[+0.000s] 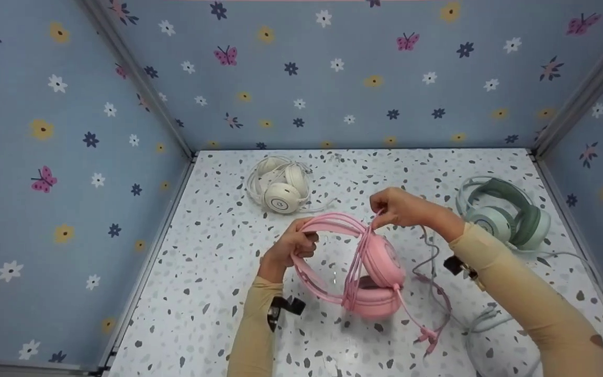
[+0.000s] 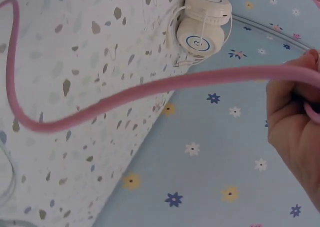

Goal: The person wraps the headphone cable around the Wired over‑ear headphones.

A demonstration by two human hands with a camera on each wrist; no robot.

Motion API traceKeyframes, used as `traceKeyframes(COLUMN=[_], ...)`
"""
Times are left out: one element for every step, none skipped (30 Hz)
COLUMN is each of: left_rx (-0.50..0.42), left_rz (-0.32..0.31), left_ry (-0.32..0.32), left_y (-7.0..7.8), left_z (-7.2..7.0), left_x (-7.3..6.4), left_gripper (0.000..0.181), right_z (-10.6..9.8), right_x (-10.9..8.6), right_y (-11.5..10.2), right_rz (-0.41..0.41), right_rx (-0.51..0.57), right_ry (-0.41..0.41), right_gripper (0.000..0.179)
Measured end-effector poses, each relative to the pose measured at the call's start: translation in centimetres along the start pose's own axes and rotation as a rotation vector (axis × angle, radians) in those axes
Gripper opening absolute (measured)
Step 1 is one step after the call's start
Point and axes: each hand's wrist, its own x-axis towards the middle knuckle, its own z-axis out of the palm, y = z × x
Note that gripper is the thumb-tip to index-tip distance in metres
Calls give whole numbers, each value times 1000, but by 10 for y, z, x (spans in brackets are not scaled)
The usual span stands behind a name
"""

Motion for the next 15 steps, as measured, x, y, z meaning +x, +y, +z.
traceKeyframes(left_rx=[-10,-17,-22,-30,-41,-51,-66,-79,-89,-104,-127,-153,-187,-228,-273], left_rz=[6,13,23,35,48,60,69,76,83,89,100,114,129,146,166], left_ry=[-8,-14,-19,-22,-24,-27,-31,-33,-34,-34,-33,-31,-29,-26,-24], left_y=[-2,-3,-4,-5,-5,-5,-6,-7,-8,-9,-10,-10,-11,-12,-14], left_z=[0,-1,0,-1,-1,-1,-2,-2,-2,-3,-3,-3,-4,-4,-4], left_x=[-1,-2,-2,-3,-4,-4,-5,-6,-7,-8,-8,-8,-9,-9,-8], left_gripper=[34,33,32,30,29,29,29,30,30,31,31,29,26,24,23], right_z=[4,7,11,14,17,20,23,27,29,32,35,38,41,42,44], right_x=[-2,-3,-4,-5,-6,-6,-7,-7,-7,-7,-7,-6,-6,-6,-7], right_y=[4,8,13,17,20,24,27,30,32,34,34,36,37,31,25], right_rz=[26,49,72,94,114,132,145,154,160,154,146,130,103,70,37], right_rx=[79,164,249,333,421,498,558,604,635,653,642,607,570,522,484], right_ry=[-28,-59,-87,-110,-129,-142,-145,-143,-130,-110,-76,-34,19,80,143], right_gripper=[33,29,26,24,23,22,21,20,19,19,20,21,23,26,28])
